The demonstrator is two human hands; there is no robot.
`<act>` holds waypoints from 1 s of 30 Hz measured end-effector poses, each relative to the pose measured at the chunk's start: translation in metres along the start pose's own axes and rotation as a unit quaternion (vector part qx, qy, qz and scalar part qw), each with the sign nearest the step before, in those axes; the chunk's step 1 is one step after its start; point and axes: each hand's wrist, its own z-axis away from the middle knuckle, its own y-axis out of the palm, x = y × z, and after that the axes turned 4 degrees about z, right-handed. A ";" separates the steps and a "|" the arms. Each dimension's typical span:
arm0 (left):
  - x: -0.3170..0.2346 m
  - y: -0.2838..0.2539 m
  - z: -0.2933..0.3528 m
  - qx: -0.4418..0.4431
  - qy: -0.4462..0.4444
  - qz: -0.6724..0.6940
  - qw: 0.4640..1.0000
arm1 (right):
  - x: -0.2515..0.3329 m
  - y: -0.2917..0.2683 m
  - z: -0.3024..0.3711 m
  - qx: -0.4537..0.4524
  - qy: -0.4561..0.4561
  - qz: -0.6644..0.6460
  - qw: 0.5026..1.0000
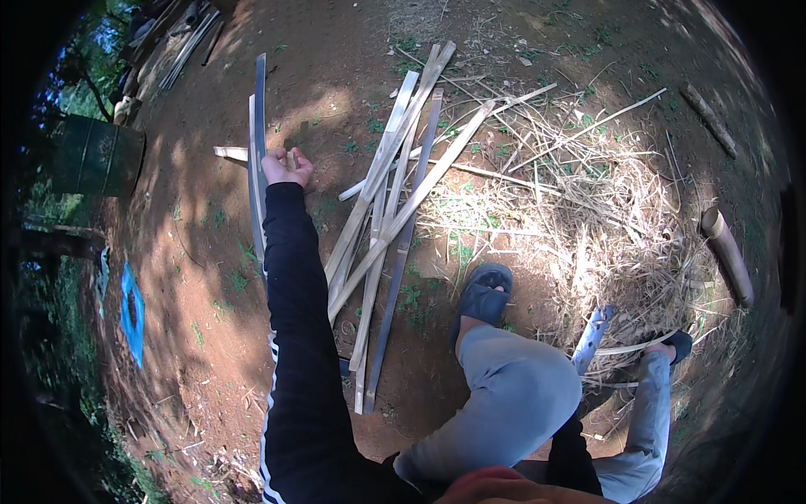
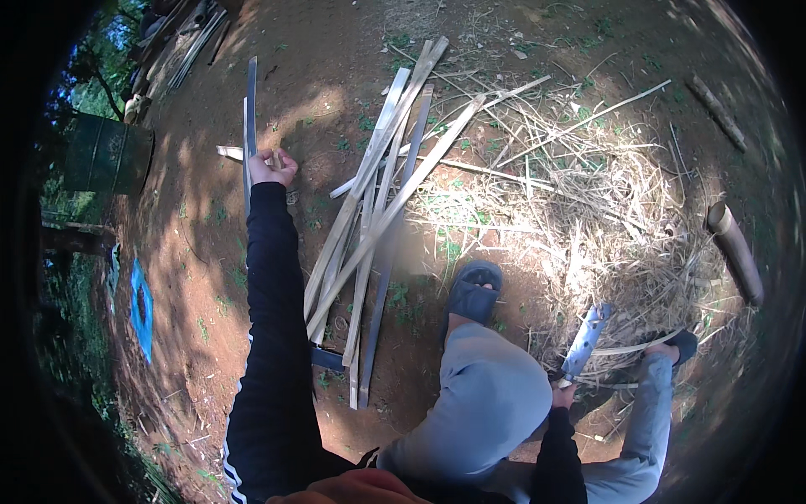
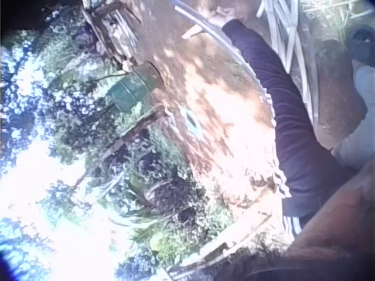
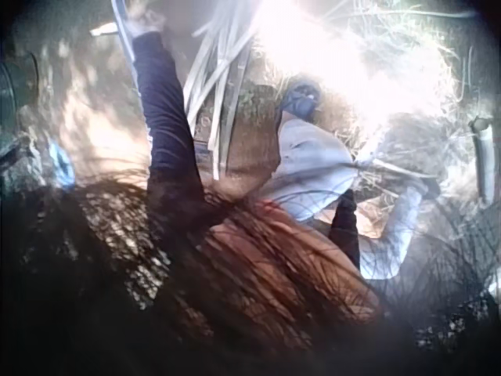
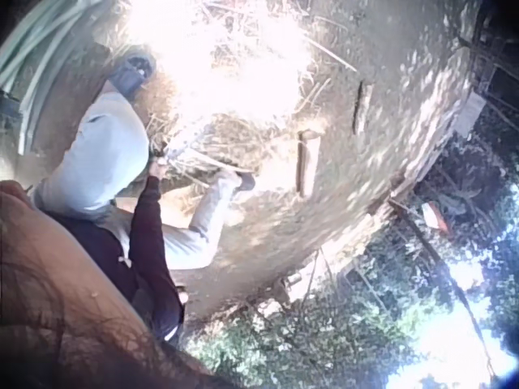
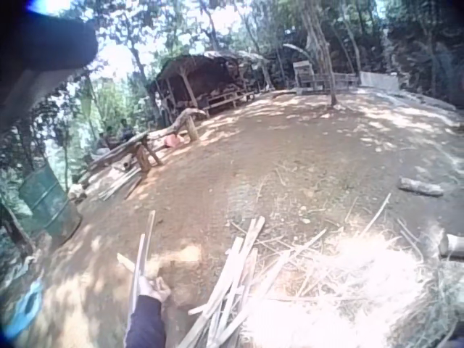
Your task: The person uses a cleaver to shave and smooth the surface of a long bamboo strip, repeatedly scraping the blade along the wood while holding it by hand and sitting on the ground.
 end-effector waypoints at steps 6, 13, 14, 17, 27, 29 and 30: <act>-0.018 0.072 0.159 0.389 -0.091 0.355 0.845 | 0.033 0.002 0.010 0.077 0.041 -0.363 0.928; 0.134 0.123 0.411 0.512 -0.300 0.395 0.701 | 0.099 -0.004 0.043 0.082 0.019 -0.430 0.899; 0.162 0.114 0.440 0.516 -0.333 0.346 0.709 | 0.098 -0.010 0.043 0.089 0.002 -0.458 0.884; 0.228 0.072 0.509 0.513 -0.355 0.043 0.780 | 0.086 -0.039 0.037 0.012 -0.026 -0.381 0.924; 0.166 0.031 0.532 0.374 0.536 -0.691 0.309 | 0.136 -0.148 0.085 -0.218 -0.123 -0.297 0.921; 0.146 0.039 0.559 0.371 0.584 -0.704 0.158 | 0.144 -0.161 0.081 -0.278 -0.173 -0.369 0.870; 0.147 0.043 0.572 0.377 0.575 -0.720 0.093 | 0.140 -0.169 0.075 -0.278 -0.182 -0.402 0.853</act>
